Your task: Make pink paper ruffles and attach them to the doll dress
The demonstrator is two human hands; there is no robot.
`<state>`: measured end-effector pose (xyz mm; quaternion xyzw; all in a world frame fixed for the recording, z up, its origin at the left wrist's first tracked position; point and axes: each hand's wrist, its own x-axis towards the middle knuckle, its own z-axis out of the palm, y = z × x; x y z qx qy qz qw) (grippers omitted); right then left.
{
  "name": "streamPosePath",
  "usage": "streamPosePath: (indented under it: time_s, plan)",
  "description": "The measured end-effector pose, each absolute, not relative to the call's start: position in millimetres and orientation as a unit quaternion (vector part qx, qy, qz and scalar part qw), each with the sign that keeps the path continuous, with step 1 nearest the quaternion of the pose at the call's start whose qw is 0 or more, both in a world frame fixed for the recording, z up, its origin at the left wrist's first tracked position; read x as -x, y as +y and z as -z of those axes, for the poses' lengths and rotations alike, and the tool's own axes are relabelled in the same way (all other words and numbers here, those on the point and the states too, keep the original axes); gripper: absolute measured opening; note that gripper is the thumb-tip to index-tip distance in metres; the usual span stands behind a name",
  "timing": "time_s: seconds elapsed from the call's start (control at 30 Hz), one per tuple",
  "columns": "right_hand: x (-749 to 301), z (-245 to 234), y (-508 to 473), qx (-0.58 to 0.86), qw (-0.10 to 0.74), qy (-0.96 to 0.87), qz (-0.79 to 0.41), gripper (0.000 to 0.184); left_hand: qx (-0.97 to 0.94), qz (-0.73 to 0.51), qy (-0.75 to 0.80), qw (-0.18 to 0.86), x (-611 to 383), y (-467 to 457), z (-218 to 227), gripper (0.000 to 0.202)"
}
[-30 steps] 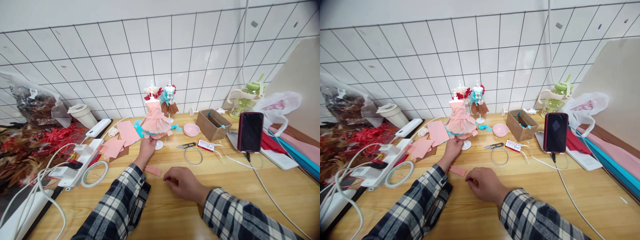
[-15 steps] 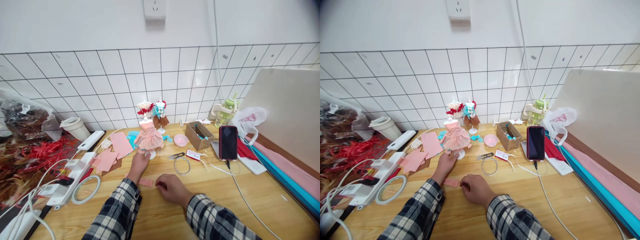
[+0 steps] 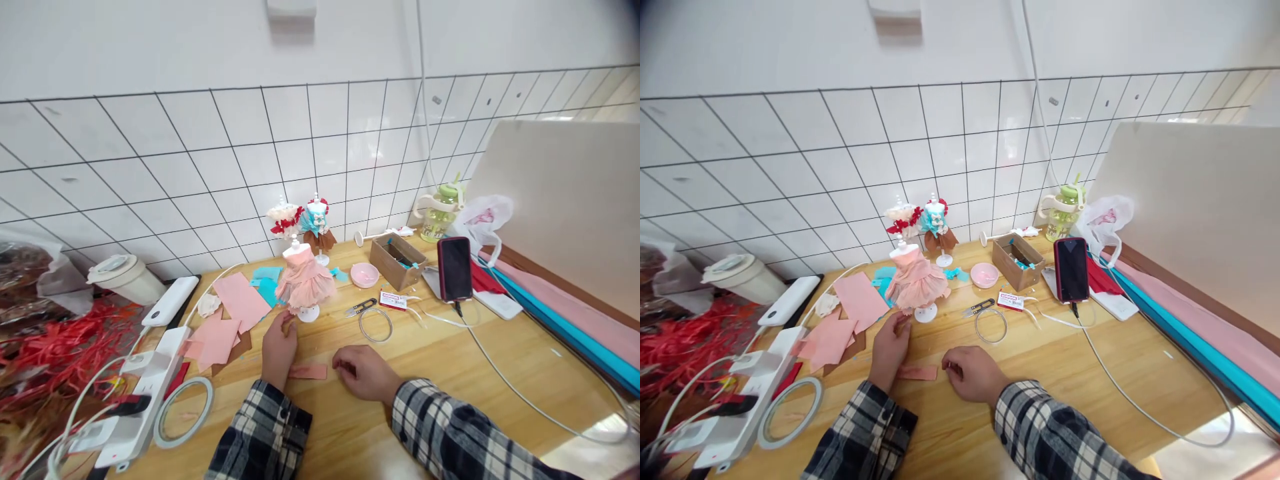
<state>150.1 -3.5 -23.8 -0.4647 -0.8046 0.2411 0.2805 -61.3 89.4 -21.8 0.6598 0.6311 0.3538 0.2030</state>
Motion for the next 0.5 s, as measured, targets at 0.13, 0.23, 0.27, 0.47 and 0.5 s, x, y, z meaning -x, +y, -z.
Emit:
streamPosePath:
  time_s: [0.13,0.23,0.27,0.47,0.5]
  plan:
    - [-146,21,-5,0.475,0.25,-0.816,-0.215,0.023,-0.688,-0.357,0.589,0.229,54,78,20,0.029]
    - [-145,21,-5,0.487,0.238,-0.814,-0.207,0.024,-0.717,-0.343,0.558,0.24,49,77,19,0.027]
    - [-144,22,-4,0.489,0.236,-0.814,-0.206,0.024,-0.72,-0.342,0.553,0.243,48,78,18,0.025]
    - [-146,28,1,0.475,0.252,-0.815,-0.215,0.022,-0.74,-0.402,0.515,0.157,51,72,6,0.022]
    - [-146,28,2,0.474,0.257,-0.814,-0.218,0.021,-0.751,-0.416,0.497,0.127,52,65,3,0.022]
